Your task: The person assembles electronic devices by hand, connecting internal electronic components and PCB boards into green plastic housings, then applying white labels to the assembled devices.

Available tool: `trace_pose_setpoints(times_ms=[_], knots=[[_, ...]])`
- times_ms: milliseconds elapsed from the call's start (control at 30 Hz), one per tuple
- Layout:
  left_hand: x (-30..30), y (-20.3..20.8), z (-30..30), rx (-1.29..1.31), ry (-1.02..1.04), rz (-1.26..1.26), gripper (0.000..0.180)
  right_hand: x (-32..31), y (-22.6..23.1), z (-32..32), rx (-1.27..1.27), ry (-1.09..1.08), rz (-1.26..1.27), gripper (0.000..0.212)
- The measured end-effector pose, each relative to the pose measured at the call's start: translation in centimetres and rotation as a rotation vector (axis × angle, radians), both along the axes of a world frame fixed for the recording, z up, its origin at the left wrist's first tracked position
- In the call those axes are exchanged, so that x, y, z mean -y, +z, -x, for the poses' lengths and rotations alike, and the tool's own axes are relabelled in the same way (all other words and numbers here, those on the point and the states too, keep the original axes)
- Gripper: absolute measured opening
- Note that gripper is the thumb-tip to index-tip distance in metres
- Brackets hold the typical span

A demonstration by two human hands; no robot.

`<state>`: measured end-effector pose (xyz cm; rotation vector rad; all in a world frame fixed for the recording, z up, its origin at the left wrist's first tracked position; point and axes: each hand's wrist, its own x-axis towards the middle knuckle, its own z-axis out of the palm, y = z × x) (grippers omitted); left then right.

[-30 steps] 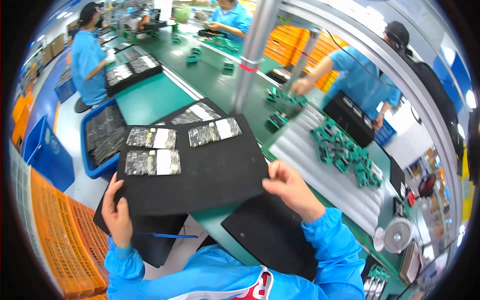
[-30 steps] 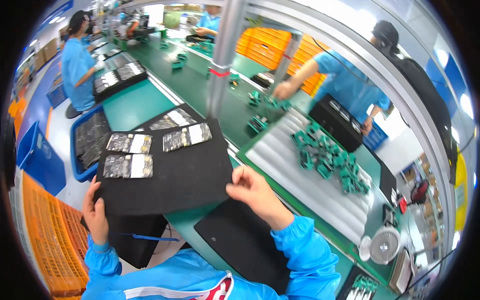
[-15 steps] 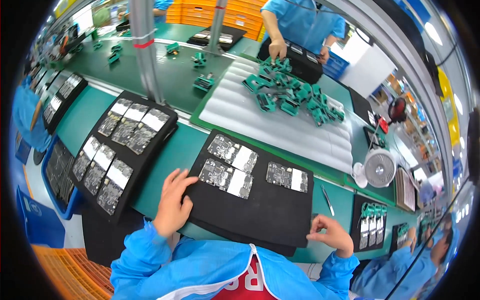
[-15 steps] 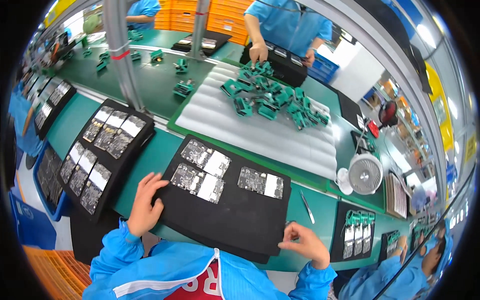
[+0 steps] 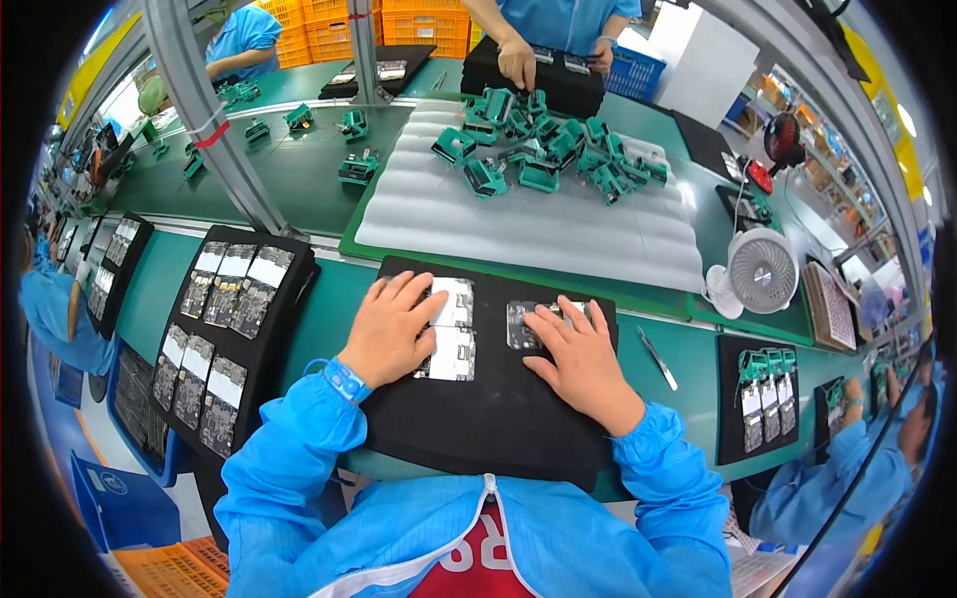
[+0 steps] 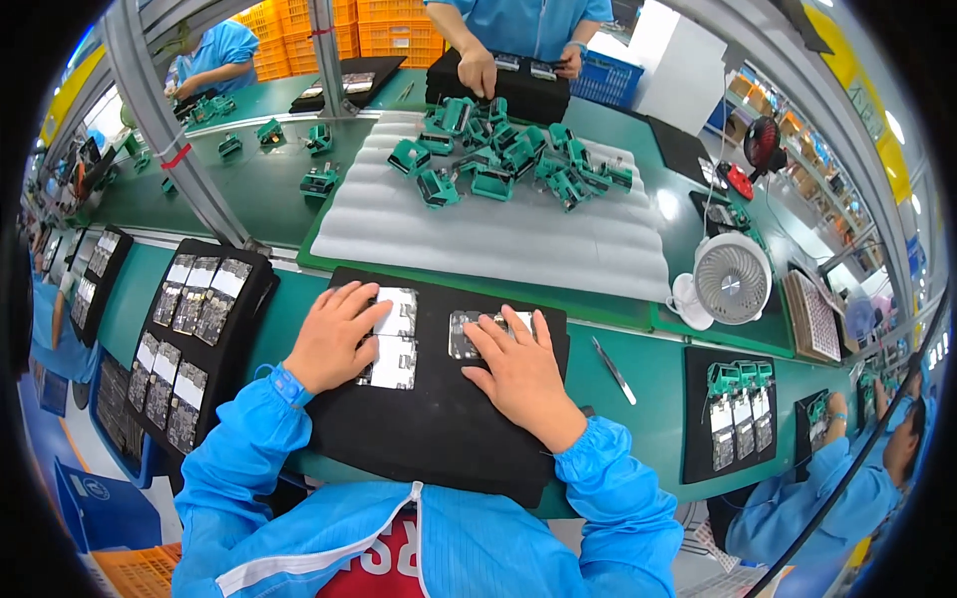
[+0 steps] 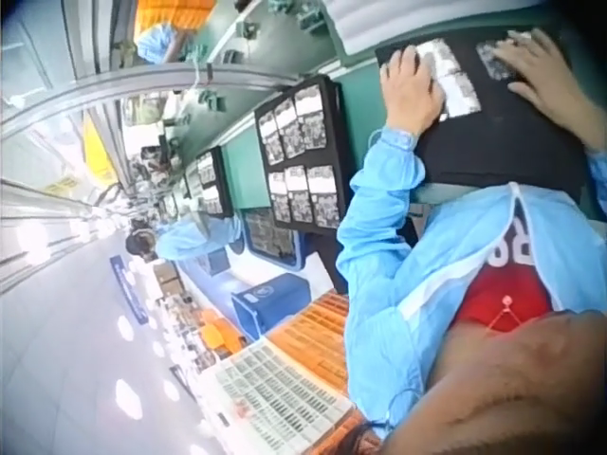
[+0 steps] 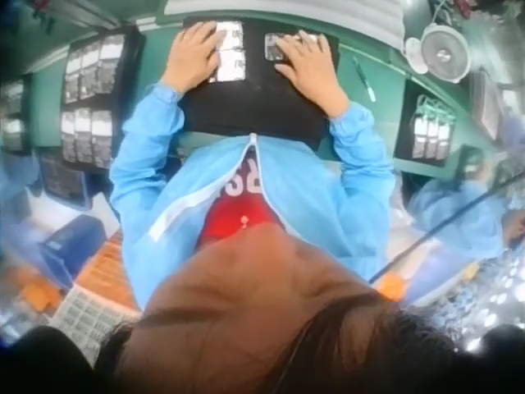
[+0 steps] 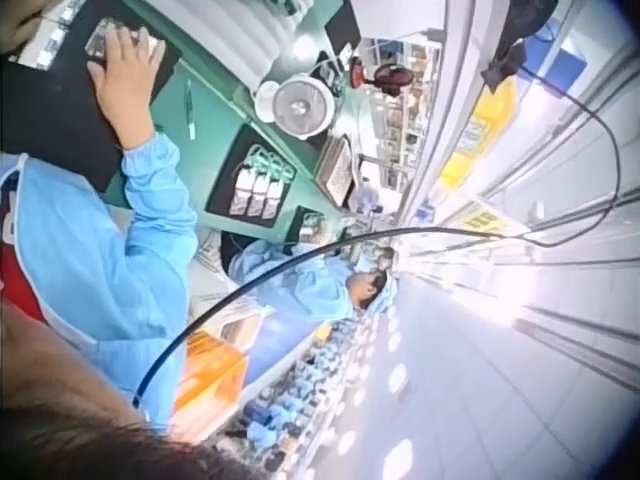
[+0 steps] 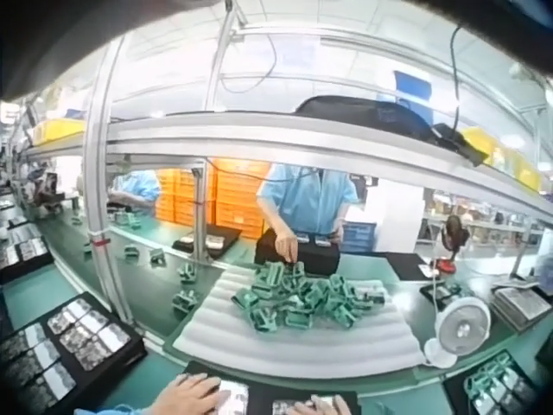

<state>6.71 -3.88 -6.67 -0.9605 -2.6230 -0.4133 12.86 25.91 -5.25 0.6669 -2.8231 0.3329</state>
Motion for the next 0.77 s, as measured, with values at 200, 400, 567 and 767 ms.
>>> trace_pose_setpoints(times_ms=[200,400,567,767], knots=[[0.2,2.5,-4.7,0.045,0.264,0.09,0.05,-1.3,0.2,-4.8,0.209,0.144,0.138,0.048],[-1.4,4.1,-8.9,0.174,0.06,-0.038,0.048,-1.5,0.1,-7.8,0.342,0.216,0.339,0.039],[-1.9,4.4,-9.5,0.294,-0.048,-0.125,0.043,-5.4,0.8,-7.0,0.235,-0.075,0.548,0.038],[-6.4,4.1,-8.7,0.256,-0.291,-0.254,0.047,-12.8,-2.0,-4.3,0.002,-0.632,0.049,0.041]])
